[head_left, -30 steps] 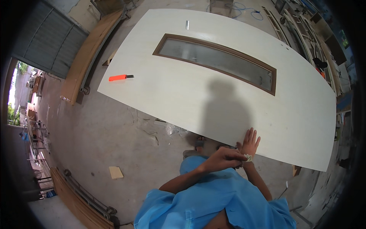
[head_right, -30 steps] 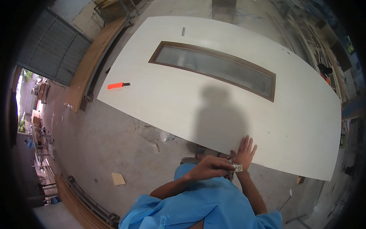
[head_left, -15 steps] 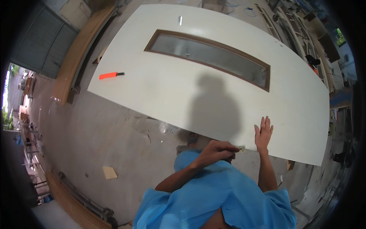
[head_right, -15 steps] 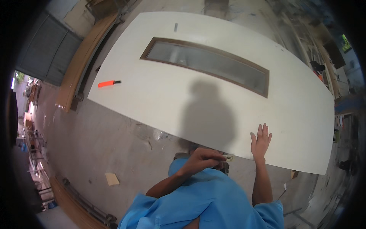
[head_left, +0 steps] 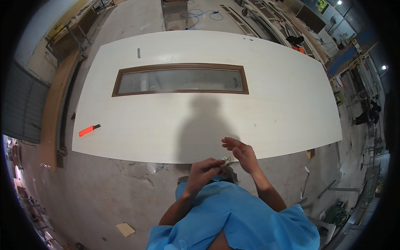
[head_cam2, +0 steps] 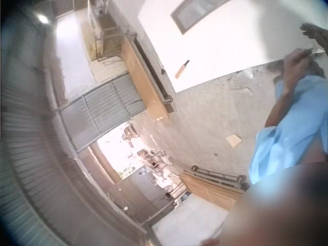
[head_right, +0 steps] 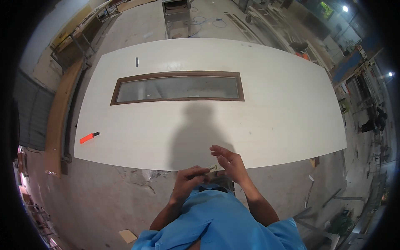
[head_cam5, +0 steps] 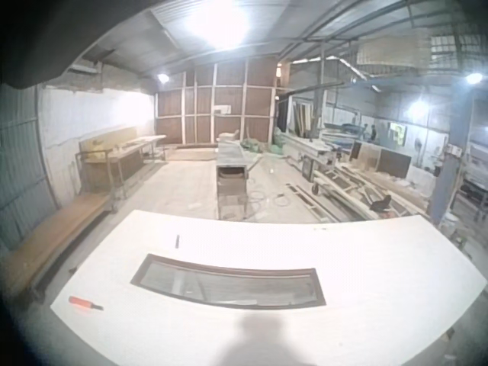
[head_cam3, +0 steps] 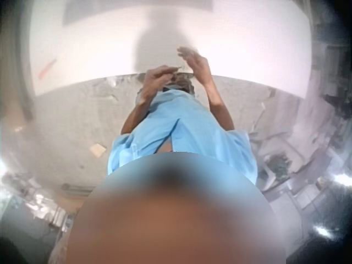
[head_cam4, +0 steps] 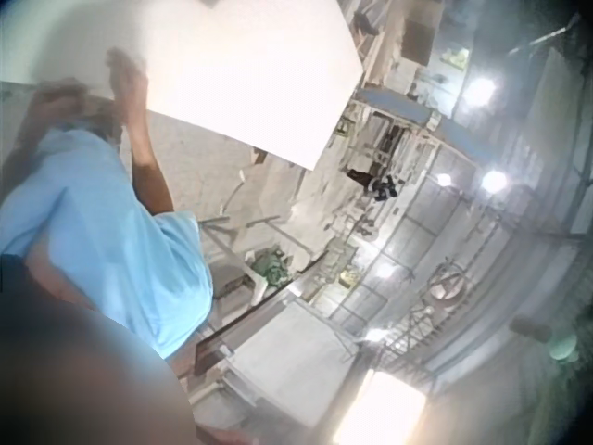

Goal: The person walks to a dark wood table and applies small rectangular labels to its edge. They peel the backing from each label and press it onto the table surface, repeating the process for multiple labels.

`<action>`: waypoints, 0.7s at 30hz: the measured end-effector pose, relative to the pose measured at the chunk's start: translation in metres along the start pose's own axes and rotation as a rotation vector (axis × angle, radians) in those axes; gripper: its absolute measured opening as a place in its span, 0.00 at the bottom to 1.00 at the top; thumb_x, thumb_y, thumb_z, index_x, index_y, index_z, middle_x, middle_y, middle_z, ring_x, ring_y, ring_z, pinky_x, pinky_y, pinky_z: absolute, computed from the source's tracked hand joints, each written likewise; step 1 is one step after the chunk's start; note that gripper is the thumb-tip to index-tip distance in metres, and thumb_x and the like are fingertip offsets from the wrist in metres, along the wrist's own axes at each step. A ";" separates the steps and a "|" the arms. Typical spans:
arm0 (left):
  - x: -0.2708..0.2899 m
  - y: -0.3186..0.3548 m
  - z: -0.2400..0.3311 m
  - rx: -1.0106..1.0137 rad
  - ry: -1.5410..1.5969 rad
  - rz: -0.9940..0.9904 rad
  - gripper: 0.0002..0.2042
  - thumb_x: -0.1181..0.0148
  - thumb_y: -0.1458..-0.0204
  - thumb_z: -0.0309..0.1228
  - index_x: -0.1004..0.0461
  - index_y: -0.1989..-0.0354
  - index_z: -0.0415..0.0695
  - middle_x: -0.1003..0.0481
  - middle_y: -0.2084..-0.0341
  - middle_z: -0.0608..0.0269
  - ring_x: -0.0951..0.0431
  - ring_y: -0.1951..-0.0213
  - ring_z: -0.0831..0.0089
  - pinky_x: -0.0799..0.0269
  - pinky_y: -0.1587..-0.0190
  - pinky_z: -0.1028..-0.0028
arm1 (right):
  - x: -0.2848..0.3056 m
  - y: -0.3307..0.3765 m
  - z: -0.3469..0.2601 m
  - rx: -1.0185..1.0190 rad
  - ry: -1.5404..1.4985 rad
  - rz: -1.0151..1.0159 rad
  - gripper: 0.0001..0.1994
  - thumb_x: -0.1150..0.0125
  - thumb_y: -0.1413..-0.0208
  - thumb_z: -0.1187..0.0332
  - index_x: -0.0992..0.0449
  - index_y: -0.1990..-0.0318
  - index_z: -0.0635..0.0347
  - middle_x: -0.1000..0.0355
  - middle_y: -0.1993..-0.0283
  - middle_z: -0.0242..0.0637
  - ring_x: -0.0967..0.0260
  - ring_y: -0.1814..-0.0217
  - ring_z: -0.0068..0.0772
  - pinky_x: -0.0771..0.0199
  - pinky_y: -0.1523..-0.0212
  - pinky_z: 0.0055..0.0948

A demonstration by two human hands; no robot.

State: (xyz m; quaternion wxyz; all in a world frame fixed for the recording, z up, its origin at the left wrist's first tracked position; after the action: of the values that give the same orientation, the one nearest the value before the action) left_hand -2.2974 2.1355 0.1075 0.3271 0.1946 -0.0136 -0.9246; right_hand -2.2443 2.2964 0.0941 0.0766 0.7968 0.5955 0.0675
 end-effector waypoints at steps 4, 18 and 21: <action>-0.009 -0.003 0.006 -0.080 -0.048 -0.014 0.14 0.42 0.45 0.19 0.20 0.50 0.34 0.19 0.63 0.58 0.20 0.61 0.74 0.24 0.56 0.77 | -0.026 0.007 -0.039 0.123 0.101 -0.174 0.25 0.44 0.38 0.63 0.30 0.36 0.65 0.26 0.39 0.44 0.27 0.39 0.40 0.26 0.41 0.36; -0.007 0.005 0.011 -0.120 -0.107 0.085 0.13 0.44 0.44 0.19 0.20 0.51 0.34 0.19 0.58 0.57 0.20 0.58 0.74 0.24 0.54 0.77 | -0.054 0.023 -0.028 0.136 0.188 -0.198 0.38 0.49 0.36 0.39 0.29 0.39 0.71 0.23 0.48 0.49 0.25 0.46 0.37 0.27 0.44 0.33; -0.007 0.004 0.013 -0.112 -0.068 0.084 0.13 0.43 0.43 0.20 0.20 0.51 0.33 0.19 0.58 0.57 0.20 0.58 0.73 0.24 0.54 0.76 | -0.053 0.024 -0.033 0.243 0.307 -0.160 0.26 0.52 0.38 0.59 0.29 0.39 0.71 0.23 0.48 0.50 0.24 0.46 0.48 0.28 0.42 0.38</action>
State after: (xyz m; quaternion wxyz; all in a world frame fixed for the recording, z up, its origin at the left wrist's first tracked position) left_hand -2.2945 2.1353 0.1229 0.3752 0.1437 0.0190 -0.9155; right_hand -2.2436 2.2402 0.1304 -0.1066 0.7307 0.6653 0.1096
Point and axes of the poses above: each hand's wrist, its own y-axis away from the middle knuckle, its own x-axis out of the back of the hand, z = x × y, the point moved 8 cm from there along -y, towards the middle knuckle
